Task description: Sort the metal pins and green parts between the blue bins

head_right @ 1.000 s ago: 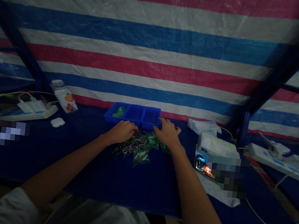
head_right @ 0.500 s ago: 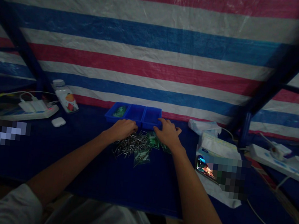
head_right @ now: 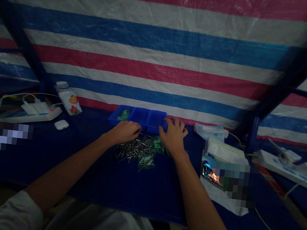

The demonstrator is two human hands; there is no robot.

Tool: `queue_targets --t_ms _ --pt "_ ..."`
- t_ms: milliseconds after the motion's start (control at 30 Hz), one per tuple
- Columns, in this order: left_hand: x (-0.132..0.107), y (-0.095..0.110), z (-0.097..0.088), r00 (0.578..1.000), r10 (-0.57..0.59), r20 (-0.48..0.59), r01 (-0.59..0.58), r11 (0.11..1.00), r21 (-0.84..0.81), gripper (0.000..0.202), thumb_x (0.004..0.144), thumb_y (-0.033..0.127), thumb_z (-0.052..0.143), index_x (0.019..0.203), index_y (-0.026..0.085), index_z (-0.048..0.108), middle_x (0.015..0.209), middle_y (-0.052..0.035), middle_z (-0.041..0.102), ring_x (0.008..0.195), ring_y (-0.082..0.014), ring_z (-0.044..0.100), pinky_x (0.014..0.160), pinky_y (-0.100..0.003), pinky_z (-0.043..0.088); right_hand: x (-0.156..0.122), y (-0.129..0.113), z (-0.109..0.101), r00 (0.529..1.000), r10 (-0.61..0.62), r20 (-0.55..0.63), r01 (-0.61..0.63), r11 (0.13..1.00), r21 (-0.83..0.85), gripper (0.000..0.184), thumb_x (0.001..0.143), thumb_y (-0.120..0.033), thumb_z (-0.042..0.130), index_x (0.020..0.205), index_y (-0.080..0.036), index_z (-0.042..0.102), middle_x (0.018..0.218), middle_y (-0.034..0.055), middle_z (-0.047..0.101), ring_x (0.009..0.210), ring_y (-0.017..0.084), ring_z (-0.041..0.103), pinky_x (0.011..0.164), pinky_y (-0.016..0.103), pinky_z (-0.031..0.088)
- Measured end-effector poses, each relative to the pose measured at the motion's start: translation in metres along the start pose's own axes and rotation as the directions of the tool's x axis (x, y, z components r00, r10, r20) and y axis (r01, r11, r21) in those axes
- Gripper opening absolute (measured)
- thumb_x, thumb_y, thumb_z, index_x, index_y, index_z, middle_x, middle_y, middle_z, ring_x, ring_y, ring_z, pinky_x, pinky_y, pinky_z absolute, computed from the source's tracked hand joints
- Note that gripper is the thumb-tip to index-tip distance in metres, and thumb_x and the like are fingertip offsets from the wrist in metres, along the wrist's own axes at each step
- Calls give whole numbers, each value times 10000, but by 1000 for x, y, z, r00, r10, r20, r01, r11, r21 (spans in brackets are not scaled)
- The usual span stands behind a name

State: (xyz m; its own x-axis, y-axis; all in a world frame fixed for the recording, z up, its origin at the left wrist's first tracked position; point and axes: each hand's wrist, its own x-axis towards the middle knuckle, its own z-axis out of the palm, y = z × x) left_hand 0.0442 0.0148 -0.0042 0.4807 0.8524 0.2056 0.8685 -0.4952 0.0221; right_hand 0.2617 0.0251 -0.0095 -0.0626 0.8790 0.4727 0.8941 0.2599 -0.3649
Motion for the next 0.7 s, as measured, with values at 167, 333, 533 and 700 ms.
queue_targets --t_ms 167,333,533,700 --pt "-2 4 -5 984 5 -180 -40 981 -192 156 840 209 532 906 188 672 888 -40 691 801 -192 631 751 -330 474 -7 -14 1 965 -261 4 260 962 89 315 883 -447 504 1083 -285 685 1267 74 597 1208 319 427 948 476 331" --pt "-6 5 -5 962 -44 -269 -71 912 -405 129 855 213 566 881 175 687 744 -8 662 646 -134 578 671 -286 463 -15 -26 6 908 -415 52 406 904 132 244 911 -395 509 1025 -276 690 1152 51 674 1182 280 469 992 455 265" --pt "-11 0 7 946 -150 -287 -46 816 -576 156 876 242 560 941 167 680 832 -35 698 700 -133 602 633 -275 479 -20 -32 9 911 -407 66 390 902 186 220 928 -375 487 909 -271 680 1007 19 711 1077 248 546 972 447 248" --pt "-11 2 13 923 -244 -297 -48 694 -719 260 861 243 580 1110 167 586 931 -63 691 798 -155 636 670 -294 496 -22 -35 10 918 -391 64 368 901 232 209 904 -395 518 954 -260 670 986 19 712 1016 242 584 964 440 260"
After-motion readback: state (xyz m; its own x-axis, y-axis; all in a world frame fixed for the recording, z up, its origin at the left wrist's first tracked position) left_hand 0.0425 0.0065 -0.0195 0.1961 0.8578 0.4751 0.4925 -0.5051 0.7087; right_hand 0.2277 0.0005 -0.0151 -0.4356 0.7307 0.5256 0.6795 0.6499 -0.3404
